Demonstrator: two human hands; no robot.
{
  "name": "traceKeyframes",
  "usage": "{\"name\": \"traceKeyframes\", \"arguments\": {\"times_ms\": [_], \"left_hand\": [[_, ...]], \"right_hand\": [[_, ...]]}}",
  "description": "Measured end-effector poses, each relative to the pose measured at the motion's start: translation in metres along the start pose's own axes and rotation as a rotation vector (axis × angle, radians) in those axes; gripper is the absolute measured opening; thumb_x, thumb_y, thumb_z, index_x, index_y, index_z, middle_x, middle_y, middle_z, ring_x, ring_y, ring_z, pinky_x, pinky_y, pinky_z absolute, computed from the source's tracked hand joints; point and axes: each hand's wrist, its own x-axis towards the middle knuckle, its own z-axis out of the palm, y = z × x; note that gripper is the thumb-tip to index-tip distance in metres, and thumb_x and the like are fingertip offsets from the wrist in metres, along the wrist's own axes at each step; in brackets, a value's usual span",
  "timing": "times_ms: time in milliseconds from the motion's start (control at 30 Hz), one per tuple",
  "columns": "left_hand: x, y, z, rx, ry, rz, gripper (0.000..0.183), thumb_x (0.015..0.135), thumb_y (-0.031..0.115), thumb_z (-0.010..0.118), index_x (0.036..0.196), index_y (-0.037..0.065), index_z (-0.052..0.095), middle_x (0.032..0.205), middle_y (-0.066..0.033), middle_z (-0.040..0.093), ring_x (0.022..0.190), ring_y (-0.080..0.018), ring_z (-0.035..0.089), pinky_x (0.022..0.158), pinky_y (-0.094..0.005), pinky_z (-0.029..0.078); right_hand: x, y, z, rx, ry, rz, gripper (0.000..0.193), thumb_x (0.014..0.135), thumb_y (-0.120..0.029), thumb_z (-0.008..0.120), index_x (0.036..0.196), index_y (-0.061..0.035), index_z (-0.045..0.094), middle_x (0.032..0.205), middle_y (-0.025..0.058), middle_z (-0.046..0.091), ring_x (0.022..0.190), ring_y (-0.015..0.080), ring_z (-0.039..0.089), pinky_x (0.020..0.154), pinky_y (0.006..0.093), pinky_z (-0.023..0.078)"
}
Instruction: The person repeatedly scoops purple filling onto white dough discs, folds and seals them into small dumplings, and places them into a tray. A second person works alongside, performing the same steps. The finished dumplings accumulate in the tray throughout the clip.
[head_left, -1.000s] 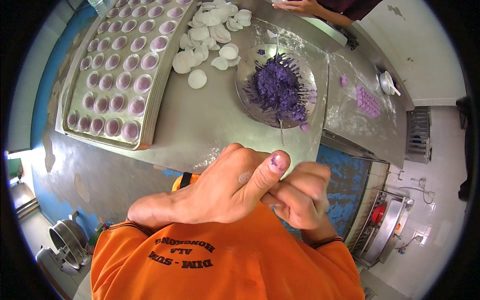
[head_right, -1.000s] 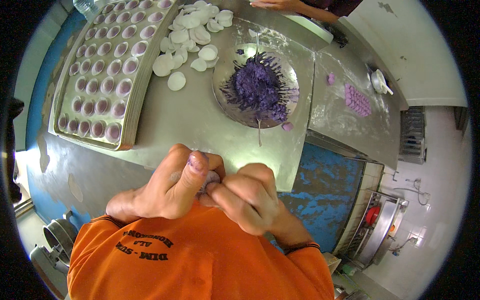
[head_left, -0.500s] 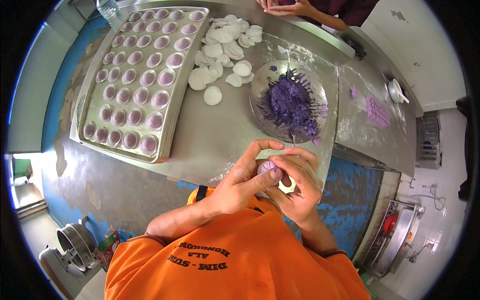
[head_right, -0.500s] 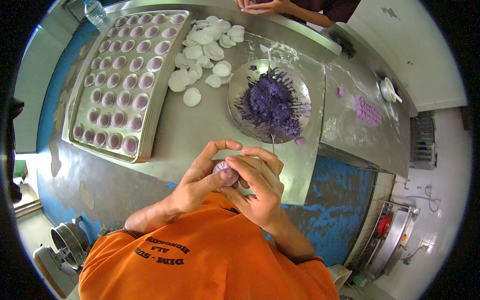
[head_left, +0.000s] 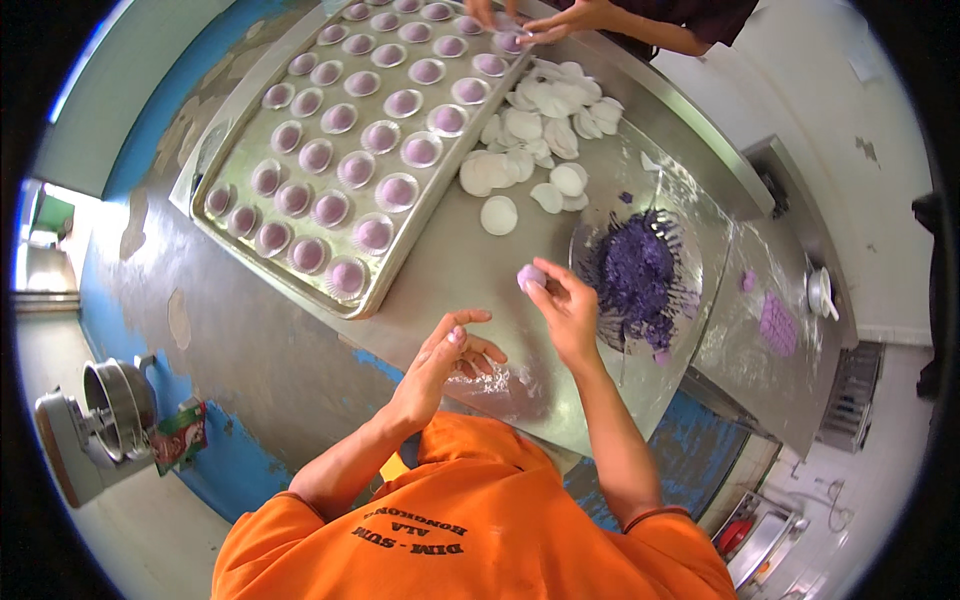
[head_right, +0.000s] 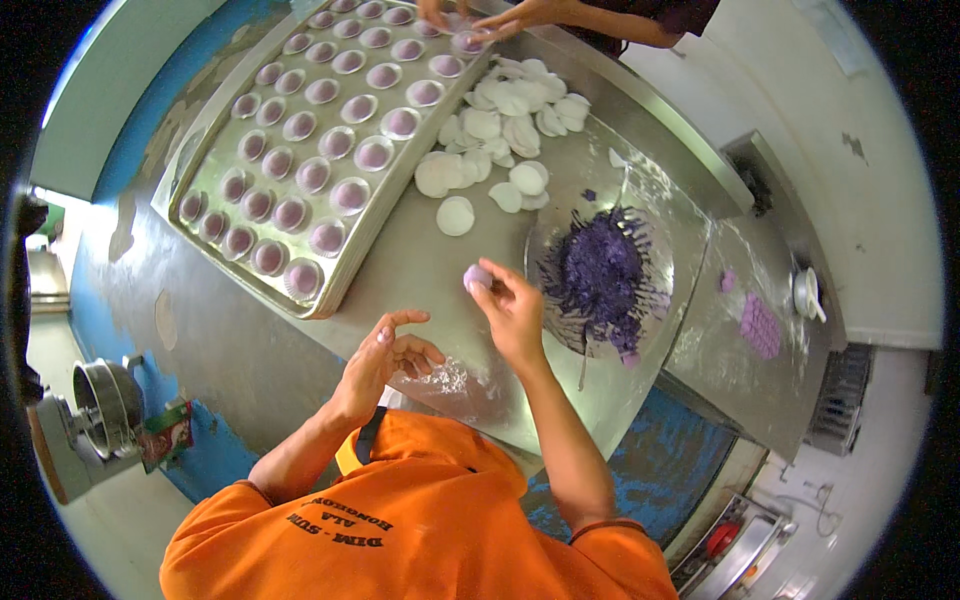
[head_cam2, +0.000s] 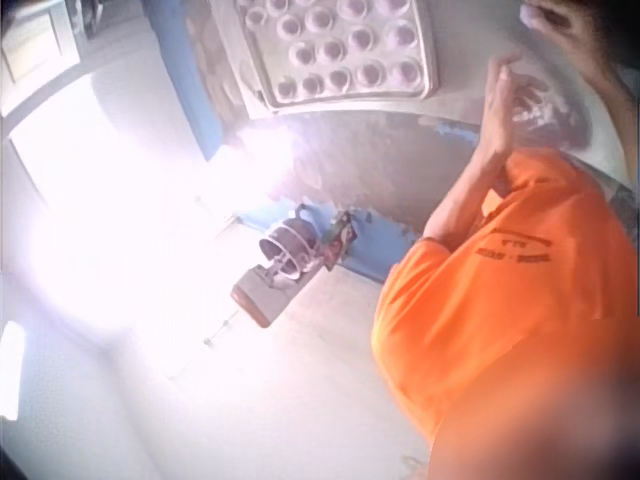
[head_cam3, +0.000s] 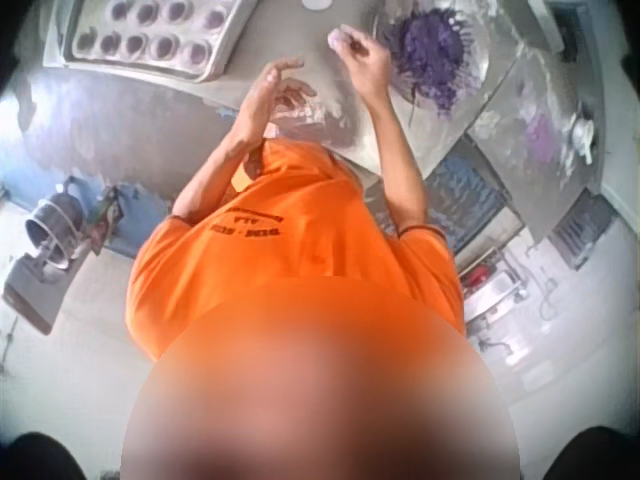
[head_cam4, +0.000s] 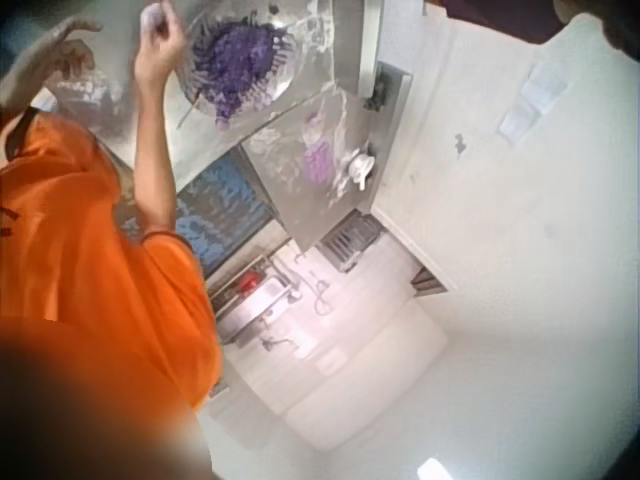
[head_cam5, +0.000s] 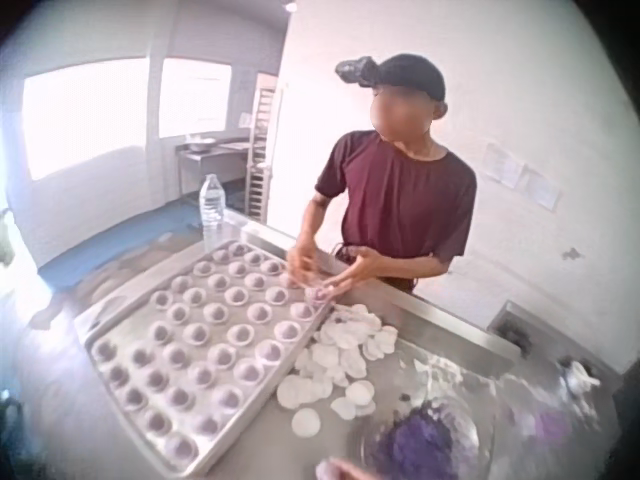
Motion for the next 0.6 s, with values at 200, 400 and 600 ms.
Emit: {"name": "traceKeyframes", "arguments": {"times_ms": [200, 400, 600], "left_hand": [[-0.042, -0.020, -0.026, -0.102, 0.212, 0.038, 0.051, 0.109, 0.044, 0.032, 0.137, 0.005, 0.049, 0.108, -0.0103, 0.070, 0.093, -0.0151, 0.060, 0.086, -0.0307, 0.045], [-0.065, -0.034, -0.044, -0.172, 0.384, 0.022, 0.048, 0.109, 0.042, 0.033, 0.133, 0.005, 0.052, 0.106, -0.0101, 0.071, 0.094, -0.0150, 0.061, 0.086, -0.0300, 0.044], [-0.060, -0.029, -0.043, -0.151, 0.365, 0.099, 0.046, 0.110, 0.040, 0.034, 0.131, 0.004, 0.054, 0.105, -0.0082, 0.071, 0.094, -0.0146, 0.062, 0.086, -0.0297, 0.046]], "right_hand": [[0.107, 0.049, 0.025, -0.620, -0.104, -0.359, 0.032, 0.083, -0.004, 0.073, 0.114, 0.0032, 0.069, 0.111, 0.0220, 0.068, 0.096, 0.0418, 0.066, 0.085, 0.0439, 0.053], [0.132, 0.076, 0.039, -0.935, -0.269, -0.475, 0.036, 0.084, -0.001, 0.069, 0.120, 0.0027, 0.068, 0.116, 0.0244, 0.066, 0.105, 0.0423, 0.063, 0.091, 0.0471, 0.052], [0.132, 0.045, 0.038, -0.490, -0.206, -0.088, 0.038, 0.086, -0.001, 0.073, 0.123, 0.0054, 0.067, 0.110, 0.0187, 0.073, 0.095, 0.0281, 0.070, 0.087, 0.0329, 0.055]]}}
